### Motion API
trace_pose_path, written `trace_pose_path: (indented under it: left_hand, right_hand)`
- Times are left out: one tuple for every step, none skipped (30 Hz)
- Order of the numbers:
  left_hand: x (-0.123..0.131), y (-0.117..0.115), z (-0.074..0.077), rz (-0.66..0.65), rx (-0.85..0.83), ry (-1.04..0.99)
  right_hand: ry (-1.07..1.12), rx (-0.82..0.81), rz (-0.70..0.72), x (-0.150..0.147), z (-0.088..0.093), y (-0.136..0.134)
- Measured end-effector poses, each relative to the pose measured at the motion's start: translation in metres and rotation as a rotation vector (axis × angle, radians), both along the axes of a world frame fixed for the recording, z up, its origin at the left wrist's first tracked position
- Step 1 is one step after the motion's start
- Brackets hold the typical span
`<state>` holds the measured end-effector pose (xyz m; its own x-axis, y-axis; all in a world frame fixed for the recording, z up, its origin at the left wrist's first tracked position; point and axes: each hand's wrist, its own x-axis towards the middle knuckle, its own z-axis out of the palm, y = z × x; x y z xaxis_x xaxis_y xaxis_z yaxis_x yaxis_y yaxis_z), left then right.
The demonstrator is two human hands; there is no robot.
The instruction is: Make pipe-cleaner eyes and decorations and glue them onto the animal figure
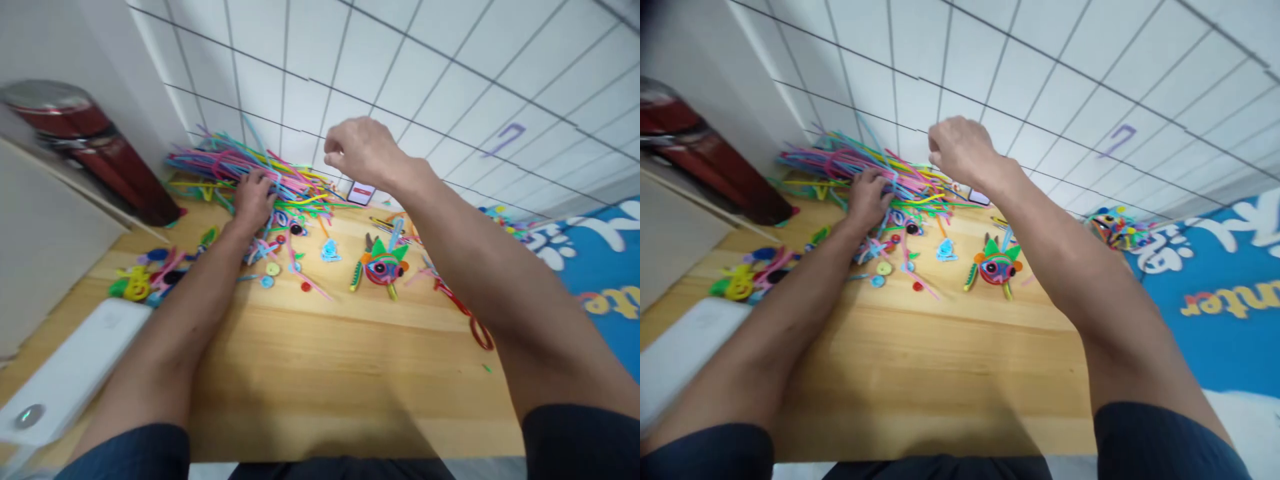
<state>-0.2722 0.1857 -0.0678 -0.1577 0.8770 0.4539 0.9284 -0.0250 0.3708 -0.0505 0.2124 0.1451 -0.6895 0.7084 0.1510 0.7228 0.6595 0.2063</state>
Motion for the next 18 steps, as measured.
trace_pose_path:
  left_hand:
    - [0.001,-0.001,0.002,-0.001,-0.023,0.003]
    - [0.002,-0.002,0.003,0.007,-0.039,-0.001]
    - [0.003,-0.003,0.005,0.025,-0.051,-0.015]
    - [0.005,-0.003,0.006,0.044,-0.059,-0.031]
    - [0.006,-0.004,0.007,0.056,-0.061,-0.04]
    - [0.007,-0.004,0.007,0.065,-0.061,-0.044]
    - [0.007,-0.004,0.007,0.07,-0.061,-0.044]
    - [0.007,-0.004,0.007,0.072,-0.06,-0.04]
    - [0.007,-0.004,0.006,0.074,-0.06,-0.037]
    - [0.006,-0.004,0.006,0.076,-0.059,-0.034]
    - [0.005,-0.004,0.006,0.076,-0.059,-0.031]
    - [0.005,-0.004,0.005,0.073,-0.06,-0.027]
    - [0.004,-0.005,0.006,0.068,-0.063,-0.023]
    - [0.004,-0.005,0.006,0.064,-0.066,-0.021]
    - [0.004,-0.006,0.006,0.063,-0.069,-0.019]
    - [0.004,-0.006,0.007,0.064,-0.071,-0.019]
    - [0.004,-0.007,0.007,0.066,-0.07,-0.019]
    - [0.005,-0.007,0.007,0.067,-0.066,-0.018]
  right_hand:
    - [0.006,-0.027,0.012,-0.004,-0.008,0.006]
    - [0.017,-0.049,0.024,-0.008,-0.016,0.013]
    - [0.028,-0.065,0.032,-0.012,-0.025,0.02]
    - [0.038,-0.074,0.037,-0.015,-0.033,0.026]
    - [0.043,-0.077,0.033,-0.018,-0.04,0.032]
    - [0.041,-0.076,0.022,-0.022,-0.046,0.037]
    - [0.033,-0.075,0.009,-0.025,-0.052,0.041]
    - [0.019,-0.075,-0.006,-0.028,-0.057,0.044]
    - [0.003,-0.079,-0.022,-0.032,-0.062,0.046]
    - [-0.013,-0.09,-0.04,-0.035,-0.066,0.047]
    - [-0.026,-0.105,-0.057,-0.039,-0.069,0.047]
    - [-0.036,-0.122,-0.072,-0.042,-0.072,0.047]
    - [-0.042,-0.139,-0.085,-0.045,-0.074,0.047]
    - [-0.048,-0.158,-0.096,-0.047,-0.077,0.046]
    - [-0.052,-0.175,-0.103,-0.049,-0.079,0.044]
    - [-0.056,-0.189,-0.104,-0.05,-0.081,0.043]
    - [-0.059,-0.202,-0.105,-0.051,-0.084,0.041]
    - [-0.063,-0.214,-0.107,-0.052,-0.086,0.04]
